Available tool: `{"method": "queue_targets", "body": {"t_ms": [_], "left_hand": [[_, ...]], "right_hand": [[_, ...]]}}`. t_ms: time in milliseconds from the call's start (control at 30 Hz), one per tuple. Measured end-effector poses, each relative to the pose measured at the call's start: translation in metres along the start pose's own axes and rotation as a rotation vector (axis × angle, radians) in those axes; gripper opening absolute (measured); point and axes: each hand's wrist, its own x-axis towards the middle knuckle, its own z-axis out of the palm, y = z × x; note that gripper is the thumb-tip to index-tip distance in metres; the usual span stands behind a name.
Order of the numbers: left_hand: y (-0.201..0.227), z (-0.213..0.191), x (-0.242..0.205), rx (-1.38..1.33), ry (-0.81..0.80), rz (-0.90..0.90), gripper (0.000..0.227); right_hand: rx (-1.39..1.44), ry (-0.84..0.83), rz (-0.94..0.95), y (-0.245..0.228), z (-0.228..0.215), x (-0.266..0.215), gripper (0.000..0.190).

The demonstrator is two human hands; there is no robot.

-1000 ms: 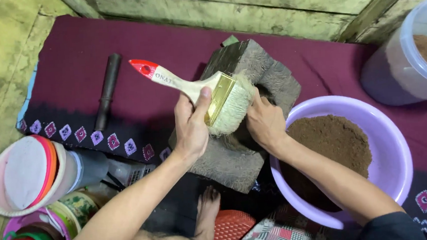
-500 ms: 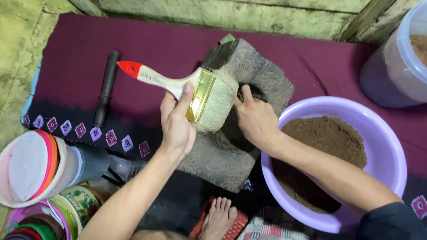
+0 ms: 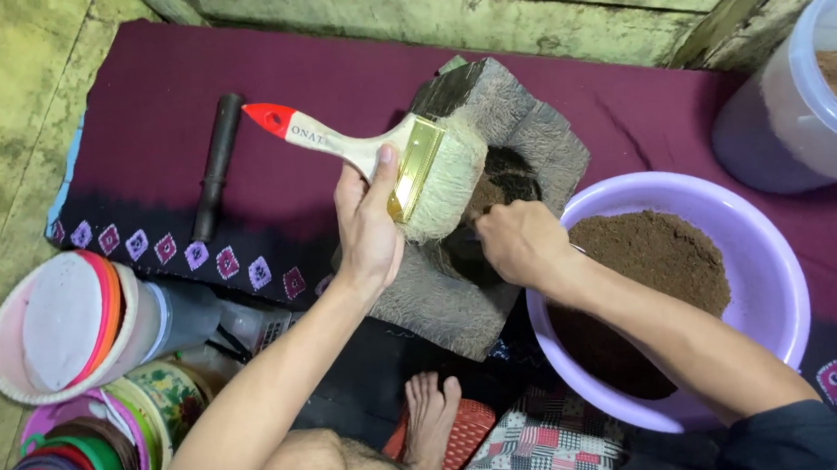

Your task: Moving ground powder from a stone mortar into a plastic bowl using a spoon and a brush

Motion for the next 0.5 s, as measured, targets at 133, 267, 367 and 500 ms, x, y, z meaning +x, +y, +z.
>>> {"method": "queue_targets", "body": {"t_ms": [133,267,367,500], "left_hand": [[0.0,0.002,-0.004,0.012,-0.026,0.012,0.044],[-0.001,-0.006,-0.006,0.144,-0.033,0.01,0.048],[0.002,-0.008,-0.009,0.117,-0.019,-0.013,0.047],[0.002,-0.011,-0.005,0.116,-0.024,-0.02,0.05]], "right_hand": [[0.043,0.13,0.134,0.003,0.003,0.027,0.025],[-0.05,0.086,0.234,-0.005,0.024,0.042,0.016],[-0.014,0.013,0.24,-0.025,0.016,0.019,0.016],[-0.067,-0.019,0.11,-0.023,0.02,-0.003,0.015]]}}
